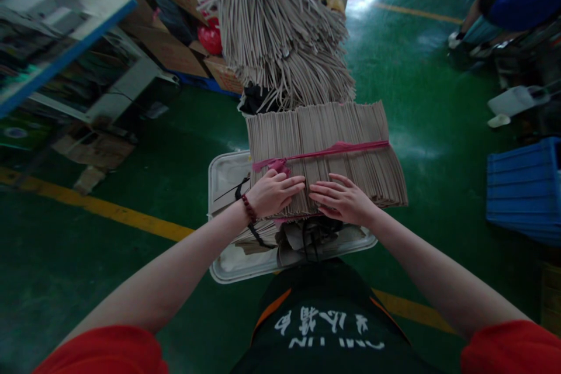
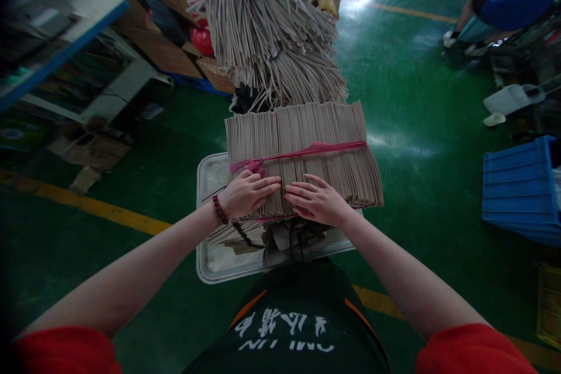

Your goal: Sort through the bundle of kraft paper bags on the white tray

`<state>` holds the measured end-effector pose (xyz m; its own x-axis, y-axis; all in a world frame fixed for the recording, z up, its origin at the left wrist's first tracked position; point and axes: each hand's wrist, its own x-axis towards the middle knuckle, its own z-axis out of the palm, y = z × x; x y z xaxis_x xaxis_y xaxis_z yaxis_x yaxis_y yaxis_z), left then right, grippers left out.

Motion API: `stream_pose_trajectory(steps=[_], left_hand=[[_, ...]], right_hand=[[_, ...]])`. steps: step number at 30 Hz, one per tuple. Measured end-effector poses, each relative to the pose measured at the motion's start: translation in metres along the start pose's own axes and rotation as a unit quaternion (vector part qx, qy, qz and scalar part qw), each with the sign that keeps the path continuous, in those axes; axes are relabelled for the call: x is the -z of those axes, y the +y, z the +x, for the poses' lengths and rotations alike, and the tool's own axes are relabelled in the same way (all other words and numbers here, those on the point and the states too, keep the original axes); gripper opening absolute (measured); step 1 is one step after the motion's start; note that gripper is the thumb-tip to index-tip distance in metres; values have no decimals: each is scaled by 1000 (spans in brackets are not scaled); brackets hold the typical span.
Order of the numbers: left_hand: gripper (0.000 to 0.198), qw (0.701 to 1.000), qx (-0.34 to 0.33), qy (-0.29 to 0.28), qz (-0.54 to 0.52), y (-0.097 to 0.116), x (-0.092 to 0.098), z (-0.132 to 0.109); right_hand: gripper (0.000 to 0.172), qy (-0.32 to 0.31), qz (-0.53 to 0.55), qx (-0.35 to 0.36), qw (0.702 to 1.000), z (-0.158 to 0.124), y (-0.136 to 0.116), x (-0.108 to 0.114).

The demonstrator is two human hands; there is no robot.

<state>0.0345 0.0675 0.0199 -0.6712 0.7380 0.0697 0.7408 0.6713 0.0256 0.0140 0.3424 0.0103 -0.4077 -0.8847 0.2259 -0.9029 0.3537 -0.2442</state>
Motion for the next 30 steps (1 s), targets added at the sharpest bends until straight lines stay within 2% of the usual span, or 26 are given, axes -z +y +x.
stream_pose_trajectory(steps=[25,30], left_hand=[[45,1000,1,-15,-8,-1,2,2],[45,1000,-2,-15,-16,-2,0,0]], right_hand=[[58,-14,0,7,1000,-2,1,4],[55,-17,-3,9,1000,-2,1,4]])
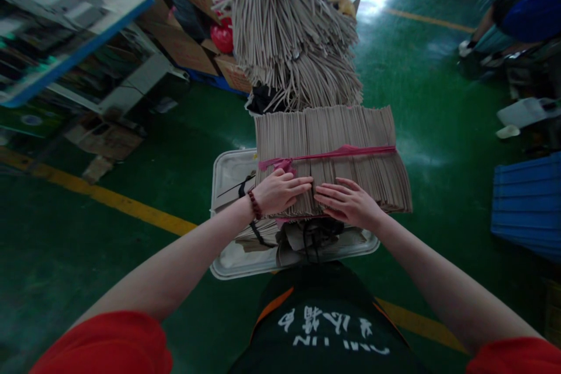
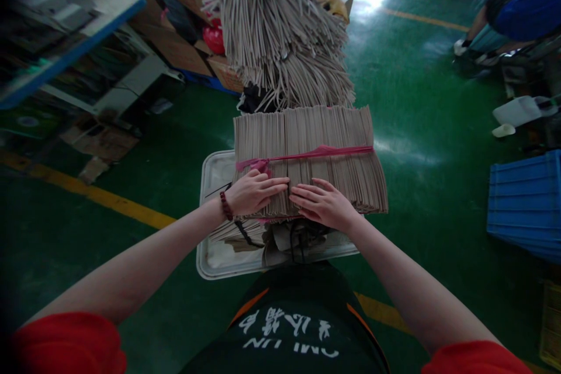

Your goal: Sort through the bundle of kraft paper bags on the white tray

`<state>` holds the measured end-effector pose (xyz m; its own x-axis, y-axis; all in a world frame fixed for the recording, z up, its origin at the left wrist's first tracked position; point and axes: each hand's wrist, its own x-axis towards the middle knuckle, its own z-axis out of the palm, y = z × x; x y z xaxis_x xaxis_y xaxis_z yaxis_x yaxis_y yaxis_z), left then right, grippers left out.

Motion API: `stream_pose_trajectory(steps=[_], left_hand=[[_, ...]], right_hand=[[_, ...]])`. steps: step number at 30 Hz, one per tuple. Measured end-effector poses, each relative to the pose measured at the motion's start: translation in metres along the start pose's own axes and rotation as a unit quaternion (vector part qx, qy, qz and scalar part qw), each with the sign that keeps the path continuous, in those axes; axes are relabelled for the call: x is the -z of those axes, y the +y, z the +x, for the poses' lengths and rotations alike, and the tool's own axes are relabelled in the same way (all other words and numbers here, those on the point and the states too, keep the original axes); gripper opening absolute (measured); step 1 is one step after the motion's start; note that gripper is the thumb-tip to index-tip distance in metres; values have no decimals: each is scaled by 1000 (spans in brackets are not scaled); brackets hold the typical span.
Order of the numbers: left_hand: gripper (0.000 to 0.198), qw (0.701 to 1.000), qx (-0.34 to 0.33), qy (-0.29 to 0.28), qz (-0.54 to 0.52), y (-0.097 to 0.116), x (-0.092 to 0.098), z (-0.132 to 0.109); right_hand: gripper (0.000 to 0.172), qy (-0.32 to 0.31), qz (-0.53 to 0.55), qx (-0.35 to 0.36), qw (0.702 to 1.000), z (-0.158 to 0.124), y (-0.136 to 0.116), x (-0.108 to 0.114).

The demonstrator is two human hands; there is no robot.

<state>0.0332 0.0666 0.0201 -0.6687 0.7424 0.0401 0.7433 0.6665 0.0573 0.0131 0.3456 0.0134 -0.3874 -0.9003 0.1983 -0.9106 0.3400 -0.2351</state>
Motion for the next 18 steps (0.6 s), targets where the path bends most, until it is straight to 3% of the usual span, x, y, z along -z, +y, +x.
stream_pose_trajectory(steps=[9,18], left_hand=[[42,1000,5,-1,-3,1,2,6],[55,1000,4,4,2,1,1,6]], right_hand=[[56,3,-3,-2,1000,1,0,1],[60,12,-1,-2,1000,0,0,2]])
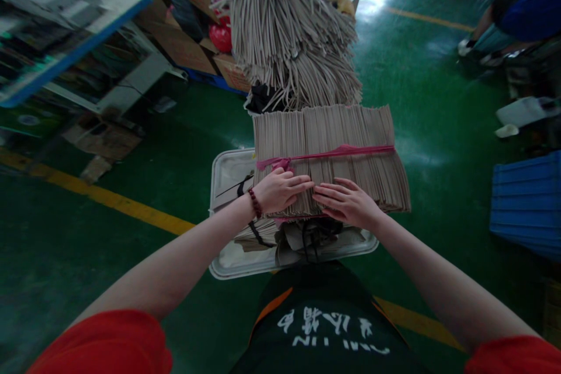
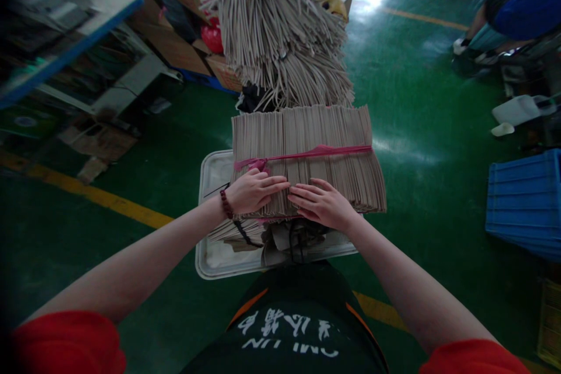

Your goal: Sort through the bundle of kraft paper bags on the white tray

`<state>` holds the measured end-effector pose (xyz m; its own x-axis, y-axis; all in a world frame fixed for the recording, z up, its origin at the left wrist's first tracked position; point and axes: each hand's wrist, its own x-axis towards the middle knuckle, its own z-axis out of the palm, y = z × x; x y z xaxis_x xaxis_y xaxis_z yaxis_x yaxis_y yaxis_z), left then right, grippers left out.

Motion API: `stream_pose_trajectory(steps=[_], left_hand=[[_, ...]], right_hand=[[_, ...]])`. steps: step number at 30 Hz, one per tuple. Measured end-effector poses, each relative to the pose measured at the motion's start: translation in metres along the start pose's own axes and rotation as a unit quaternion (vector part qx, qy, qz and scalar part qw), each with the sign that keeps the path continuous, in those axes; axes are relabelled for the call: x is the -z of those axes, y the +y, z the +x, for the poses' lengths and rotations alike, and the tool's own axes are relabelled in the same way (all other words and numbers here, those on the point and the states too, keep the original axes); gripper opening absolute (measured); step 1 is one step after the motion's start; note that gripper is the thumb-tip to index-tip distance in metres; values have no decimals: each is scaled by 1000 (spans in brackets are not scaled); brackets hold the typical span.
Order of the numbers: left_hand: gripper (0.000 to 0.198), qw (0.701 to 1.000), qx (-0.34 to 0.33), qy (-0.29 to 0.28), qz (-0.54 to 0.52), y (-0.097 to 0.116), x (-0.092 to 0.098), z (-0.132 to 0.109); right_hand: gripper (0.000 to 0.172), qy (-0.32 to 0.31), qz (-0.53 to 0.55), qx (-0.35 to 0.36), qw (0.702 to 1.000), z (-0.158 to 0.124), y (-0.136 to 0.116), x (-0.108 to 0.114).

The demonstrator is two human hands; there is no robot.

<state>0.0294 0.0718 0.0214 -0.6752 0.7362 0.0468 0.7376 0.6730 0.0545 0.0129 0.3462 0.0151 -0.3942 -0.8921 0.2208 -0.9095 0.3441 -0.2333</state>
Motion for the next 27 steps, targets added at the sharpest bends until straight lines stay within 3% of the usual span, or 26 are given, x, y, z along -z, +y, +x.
stream_pose_trajectory(steps=[27], left_hand=[[43,1000,-6,-9,0,2,0,4]], right_hand=[[56,-30,4,-3,1000,-2,3,-1]])
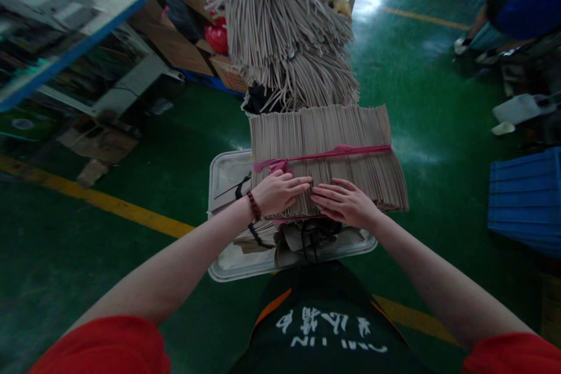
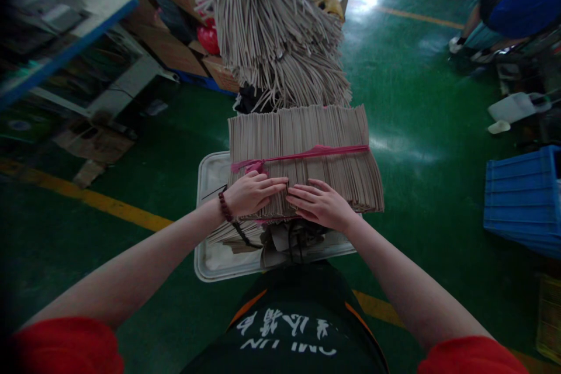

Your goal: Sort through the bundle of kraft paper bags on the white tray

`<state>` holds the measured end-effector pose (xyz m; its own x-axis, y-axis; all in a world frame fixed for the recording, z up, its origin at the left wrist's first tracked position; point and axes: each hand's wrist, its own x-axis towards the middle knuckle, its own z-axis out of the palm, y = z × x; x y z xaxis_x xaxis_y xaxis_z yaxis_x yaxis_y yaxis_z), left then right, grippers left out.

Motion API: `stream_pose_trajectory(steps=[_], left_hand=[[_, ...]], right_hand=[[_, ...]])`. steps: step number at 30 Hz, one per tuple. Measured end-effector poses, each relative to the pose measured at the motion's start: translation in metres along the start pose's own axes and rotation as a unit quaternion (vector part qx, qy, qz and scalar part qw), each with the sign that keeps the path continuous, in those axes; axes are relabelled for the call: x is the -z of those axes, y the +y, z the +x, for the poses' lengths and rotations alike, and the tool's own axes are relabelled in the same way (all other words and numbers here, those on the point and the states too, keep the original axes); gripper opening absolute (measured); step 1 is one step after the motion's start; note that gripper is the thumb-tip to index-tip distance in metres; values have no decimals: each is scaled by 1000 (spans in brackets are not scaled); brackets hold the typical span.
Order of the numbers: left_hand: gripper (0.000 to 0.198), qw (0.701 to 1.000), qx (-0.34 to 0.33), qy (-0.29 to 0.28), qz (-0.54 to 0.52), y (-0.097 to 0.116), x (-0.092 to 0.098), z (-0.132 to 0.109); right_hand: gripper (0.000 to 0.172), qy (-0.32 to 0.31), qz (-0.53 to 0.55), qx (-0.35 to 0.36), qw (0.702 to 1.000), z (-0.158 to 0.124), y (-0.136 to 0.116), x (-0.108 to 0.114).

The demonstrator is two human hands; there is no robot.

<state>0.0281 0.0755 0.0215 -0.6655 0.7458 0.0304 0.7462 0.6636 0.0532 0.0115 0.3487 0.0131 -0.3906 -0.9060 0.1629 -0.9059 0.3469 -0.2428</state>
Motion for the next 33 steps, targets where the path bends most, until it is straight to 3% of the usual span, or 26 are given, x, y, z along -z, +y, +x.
stream_pose_trajectory(steps=[8,14,33], left_hand=[[42,1000,6,3,-5,0,1,2],[52,1000,9,-4,-6,1,2,3],[44,1000,0,-2,0,4,4,5]], right_hand=[[56,-12,-2,-13,1000,-5,-1,9],[56,-8,-5,-15,1000,-8,1,8],[55,-9,-11,-16,1000,-9,1,4]])
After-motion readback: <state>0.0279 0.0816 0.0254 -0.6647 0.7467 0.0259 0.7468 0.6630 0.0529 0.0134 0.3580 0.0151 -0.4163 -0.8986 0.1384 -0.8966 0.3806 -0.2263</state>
